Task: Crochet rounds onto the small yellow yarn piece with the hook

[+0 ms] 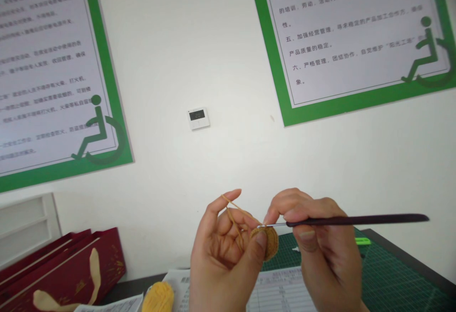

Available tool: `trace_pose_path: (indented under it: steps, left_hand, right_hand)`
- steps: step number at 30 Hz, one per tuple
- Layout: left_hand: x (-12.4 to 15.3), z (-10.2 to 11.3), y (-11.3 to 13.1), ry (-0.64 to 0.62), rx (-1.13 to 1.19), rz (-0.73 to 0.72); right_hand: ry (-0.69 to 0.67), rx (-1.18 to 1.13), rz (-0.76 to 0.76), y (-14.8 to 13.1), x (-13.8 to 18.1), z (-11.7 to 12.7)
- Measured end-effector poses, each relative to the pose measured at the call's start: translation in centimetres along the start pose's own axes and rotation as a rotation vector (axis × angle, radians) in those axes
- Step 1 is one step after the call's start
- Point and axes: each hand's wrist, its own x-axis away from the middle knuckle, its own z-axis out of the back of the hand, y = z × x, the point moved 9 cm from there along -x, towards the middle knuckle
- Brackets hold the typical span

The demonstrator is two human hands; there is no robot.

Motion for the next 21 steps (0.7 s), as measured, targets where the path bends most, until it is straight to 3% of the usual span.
trace_pose_path:
  steps: [8, 21]
  left_hand:
    - [-0.06, 0.14, 0.16, 0.015, -0.041, -0.022]
    - [0.19, 0.14, 0.54, 0.061, -0.097, -0.075]
  right_hand:
    - [-0.029, 0.013, 0.087, -0.87, -0.30, -0.04]
    - [-0.036, 0.126, 0.089, -0.88, -0.50, 0.42]
